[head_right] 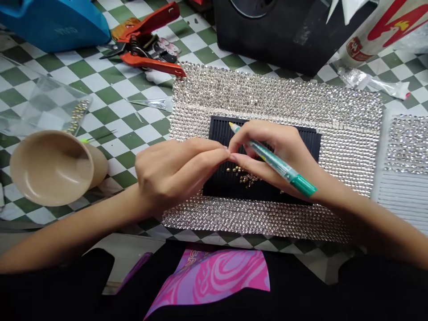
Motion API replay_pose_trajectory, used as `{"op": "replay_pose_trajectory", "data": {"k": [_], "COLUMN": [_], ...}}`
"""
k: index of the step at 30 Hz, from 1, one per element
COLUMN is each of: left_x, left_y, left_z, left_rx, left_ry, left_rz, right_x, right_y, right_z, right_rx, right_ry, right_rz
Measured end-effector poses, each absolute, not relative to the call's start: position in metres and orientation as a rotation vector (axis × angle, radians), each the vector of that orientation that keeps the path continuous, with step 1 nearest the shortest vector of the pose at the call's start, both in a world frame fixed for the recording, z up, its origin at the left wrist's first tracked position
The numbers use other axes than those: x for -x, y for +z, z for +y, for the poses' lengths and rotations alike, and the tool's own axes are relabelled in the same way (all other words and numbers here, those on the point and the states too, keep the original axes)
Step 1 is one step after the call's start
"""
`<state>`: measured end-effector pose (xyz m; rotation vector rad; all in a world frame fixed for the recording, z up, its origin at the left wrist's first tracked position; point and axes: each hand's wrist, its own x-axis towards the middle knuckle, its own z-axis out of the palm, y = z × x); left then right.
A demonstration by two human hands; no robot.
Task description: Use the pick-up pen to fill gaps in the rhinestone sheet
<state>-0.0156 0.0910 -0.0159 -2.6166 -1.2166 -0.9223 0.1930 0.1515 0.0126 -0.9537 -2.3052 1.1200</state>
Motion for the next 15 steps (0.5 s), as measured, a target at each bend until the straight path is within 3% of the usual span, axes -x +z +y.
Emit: {"op": "replay_pose_trajectory", "data": {"k": [15], "left_x": [0.0116], "left_y": [-0.0145], "left_z": [0.0965], "left_rx": [2.638], "left_ry": [-0.921], "left_rz": [-1.321], "right_x": [-0.1867], "right_y": [0.0136], "right_z": [0.1440], "right_rx": [1.086], "right_ry": [1.285], "right_rz": [-2.100]}}
